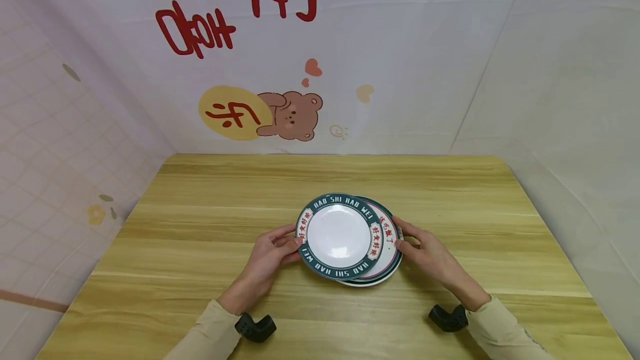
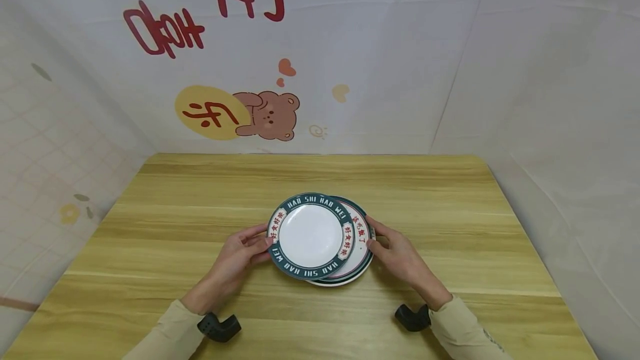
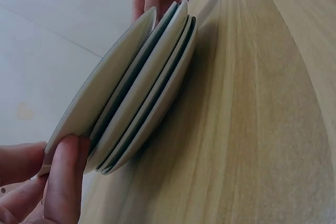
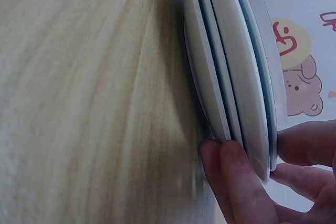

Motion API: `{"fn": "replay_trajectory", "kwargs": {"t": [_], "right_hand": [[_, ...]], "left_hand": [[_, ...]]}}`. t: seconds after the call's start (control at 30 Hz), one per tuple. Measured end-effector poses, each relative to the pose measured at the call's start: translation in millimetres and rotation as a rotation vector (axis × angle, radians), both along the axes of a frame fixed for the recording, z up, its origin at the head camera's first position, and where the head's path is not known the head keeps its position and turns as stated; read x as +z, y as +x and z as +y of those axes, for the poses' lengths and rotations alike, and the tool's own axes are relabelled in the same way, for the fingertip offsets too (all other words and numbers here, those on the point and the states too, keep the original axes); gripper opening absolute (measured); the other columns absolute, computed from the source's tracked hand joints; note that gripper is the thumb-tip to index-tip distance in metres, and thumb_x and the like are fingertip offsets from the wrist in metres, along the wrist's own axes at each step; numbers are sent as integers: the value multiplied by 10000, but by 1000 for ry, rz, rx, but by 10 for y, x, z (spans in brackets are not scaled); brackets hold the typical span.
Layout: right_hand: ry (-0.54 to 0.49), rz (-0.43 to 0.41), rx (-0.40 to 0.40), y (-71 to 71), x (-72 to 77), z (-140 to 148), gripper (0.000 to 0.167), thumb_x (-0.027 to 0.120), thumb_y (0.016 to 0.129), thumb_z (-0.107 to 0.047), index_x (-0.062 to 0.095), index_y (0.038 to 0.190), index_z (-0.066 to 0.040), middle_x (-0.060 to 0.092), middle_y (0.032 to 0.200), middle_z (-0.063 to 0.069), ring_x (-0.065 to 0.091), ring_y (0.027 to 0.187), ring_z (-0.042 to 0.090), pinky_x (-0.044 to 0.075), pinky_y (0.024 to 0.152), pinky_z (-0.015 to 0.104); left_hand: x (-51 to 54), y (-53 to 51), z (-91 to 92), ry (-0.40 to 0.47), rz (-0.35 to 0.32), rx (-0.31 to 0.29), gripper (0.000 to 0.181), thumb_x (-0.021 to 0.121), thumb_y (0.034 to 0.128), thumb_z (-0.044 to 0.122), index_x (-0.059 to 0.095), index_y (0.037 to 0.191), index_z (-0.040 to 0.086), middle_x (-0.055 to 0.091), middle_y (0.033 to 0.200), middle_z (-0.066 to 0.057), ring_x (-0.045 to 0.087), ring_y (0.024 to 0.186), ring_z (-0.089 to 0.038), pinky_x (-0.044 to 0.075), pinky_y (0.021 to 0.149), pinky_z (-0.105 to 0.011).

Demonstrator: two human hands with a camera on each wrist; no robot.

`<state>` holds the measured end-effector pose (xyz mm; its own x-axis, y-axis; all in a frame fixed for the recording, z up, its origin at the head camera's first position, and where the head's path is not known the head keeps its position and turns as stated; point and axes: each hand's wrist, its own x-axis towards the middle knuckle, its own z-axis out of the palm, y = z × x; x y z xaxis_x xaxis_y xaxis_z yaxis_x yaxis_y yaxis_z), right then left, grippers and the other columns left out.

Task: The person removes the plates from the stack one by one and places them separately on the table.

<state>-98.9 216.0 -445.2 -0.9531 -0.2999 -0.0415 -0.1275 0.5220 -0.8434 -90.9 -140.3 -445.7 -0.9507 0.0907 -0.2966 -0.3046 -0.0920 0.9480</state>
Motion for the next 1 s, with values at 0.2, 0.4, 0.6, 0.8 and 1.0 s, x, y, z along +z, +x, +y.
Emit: {"fn": "replay_trajectory", "kwargs": {"t": [0.2,0.4,0.6,0.8,1.0], "right_hand": [[-5,14,4,-12,-30,4,551,599,1041,-105,430,1553,8,433,1576,234,378,1463,428,418,1111,581],[-3,11,3,-19,-32,2,552,600,1039,-95,428,1553,12,426,1580,234,381,1461,429,425,1107,579],[-14,-17,-5,-14,-18,-2,552,589,1047,-88,414,1562,6,406,1588,247,403,1446,424,463,1080,542],[-13,-10,-2,-16,-23,4,551,587,1047,-87,413,1561,11,405,1587,251,398,1448,429,457,1085,551],[3,-1,-9,-17,-35,8,552,601,1039,-95,430,1556,0,428,1574,245,428,1427,421,478,1071,545]], "left_hand": [[2,16,-31,50,-40,34,468,678,985,12,563,1437,-30,703,1176,-199,728,966,-219,625,861,-329],[-7,13,-106,84,-50,72,449,665,984,-8,558,1416,-70,699,1165,-204,730,957,-212,625,855,-322],[-19,-12,-210,99,-44,92,413,649,974,-35,569,1372,-108,720,1127,-185,728,945,-196,630,844,-317],[22,-14,-337,98,-66,102,402,645,987,-18,554,1365,-118,719,1137,-159,725,957,-183,622,866,-307],[79,-10,-501,134,-76,125,412,632,1006,-8,510,1378,-137,721,1106,-126,734,936,-170,618,873,-301]]}}
